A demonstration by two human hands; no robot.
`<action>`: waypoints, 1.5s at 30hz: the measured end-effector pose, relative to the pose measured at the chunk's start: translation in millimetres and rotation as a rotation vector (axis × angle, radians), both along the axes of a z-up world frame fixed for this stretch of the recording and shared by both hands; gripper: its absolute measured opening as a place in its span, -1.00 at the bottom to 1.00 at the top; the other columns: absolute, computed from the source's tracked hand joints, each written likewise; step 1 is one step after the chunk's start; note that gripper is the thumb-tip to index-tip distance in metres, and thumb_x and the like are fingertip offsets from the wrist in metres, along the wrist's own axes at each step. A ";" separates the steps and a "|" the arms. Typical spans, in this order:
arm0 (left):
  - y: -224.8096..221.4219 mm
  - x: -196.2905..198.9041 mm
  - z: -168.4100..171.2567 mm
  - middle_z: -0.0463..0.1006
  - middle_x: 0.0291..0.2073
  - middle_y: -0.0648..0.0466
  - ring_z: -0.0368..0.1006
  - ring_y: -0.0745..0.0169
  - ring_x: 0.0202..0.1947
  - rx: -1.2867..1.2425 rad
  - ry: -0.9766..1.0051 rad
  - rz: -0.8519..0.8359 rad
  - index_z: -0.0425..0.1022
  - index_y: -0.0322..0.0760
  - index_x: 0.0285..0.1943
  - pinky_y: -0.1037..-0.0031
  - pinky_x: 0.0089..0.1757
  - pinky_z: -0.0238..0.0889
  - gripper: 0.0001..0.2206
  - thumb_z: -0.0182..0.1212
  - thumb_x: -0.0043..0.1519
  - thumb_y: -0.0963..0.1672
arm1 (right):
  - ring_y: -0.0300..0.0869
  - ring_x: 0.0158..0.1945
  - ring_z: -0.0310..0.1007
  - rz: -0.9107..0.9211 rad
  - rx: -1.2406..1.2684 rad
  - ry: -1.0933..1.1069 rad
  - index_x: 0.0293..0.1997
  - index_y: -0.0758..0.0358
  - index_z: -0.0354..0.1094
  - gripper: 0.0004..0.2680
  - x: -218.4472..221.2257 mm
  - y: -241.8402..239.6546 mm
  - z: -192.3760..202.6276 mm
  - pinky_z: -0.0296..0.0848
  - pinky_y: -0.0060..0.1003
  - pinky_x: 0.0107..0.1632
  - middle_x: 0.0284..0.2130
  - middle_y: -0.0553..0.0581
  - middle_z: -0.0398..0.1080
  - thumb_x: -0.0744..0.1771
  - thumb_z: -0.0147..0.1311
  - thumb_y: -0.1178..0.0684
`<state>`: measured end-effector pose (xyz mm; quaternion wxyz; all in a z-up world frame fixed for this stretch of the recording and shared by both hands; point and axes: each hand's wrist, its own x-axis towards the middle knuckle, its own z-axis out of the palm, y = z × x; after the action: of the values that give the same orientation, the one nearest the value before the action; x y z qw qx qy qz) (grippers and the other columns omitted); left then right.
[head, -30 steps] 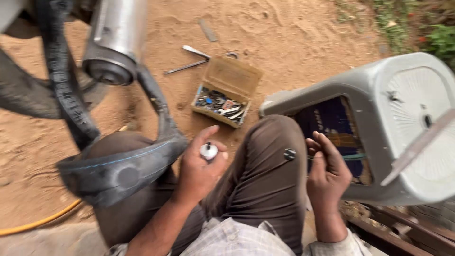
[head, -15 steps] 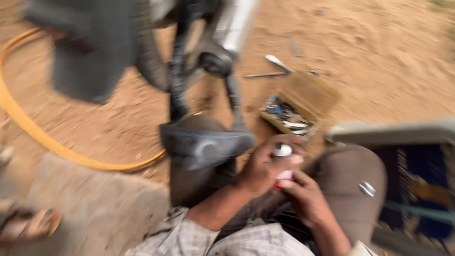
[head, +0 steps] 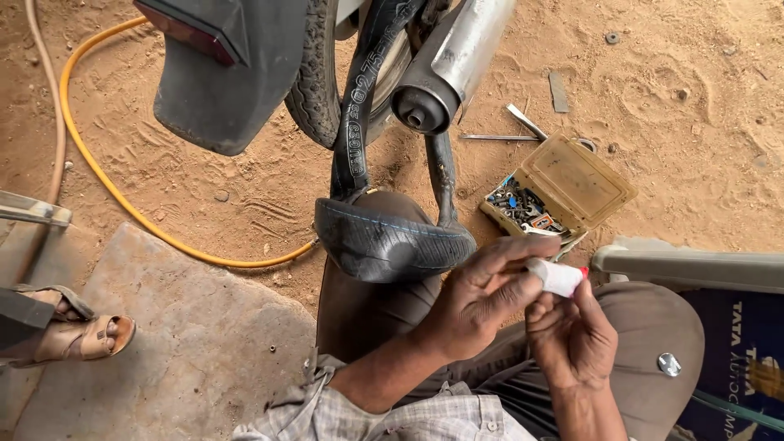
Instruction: Patching a hole in a motorcycle tire inner tube by filing the surface and applying adhesive and a patch.
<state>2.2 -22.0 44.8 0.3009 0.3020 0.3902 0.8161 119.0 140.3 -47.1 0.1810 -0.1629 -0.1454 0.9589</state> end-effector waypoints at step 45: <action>-134.2 -5.3 4.9 0.25 0.43 -0.26 0.30 -0.14 0.37 -0.174 -0.587 0.255 0.13 -0.41 0.47 0.41 -0.27 0.52 -0.37 0.12 0.15 -0.18 | -0.26 -0.28 0.43 0.334 1.189 -0.244 -0.14 0.38 0.53 -0.89 -103.8 -21.6 100.9 0.39 -0.36 -0.19 -0.37 0.07 0.46 0.32 0.20 0.16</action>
<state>-3.1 -156.2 49.7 0.3205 -0.0242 0.3898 0.8630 15.2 118.7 53.7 0.0707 -0.1179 -0.6970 0.7038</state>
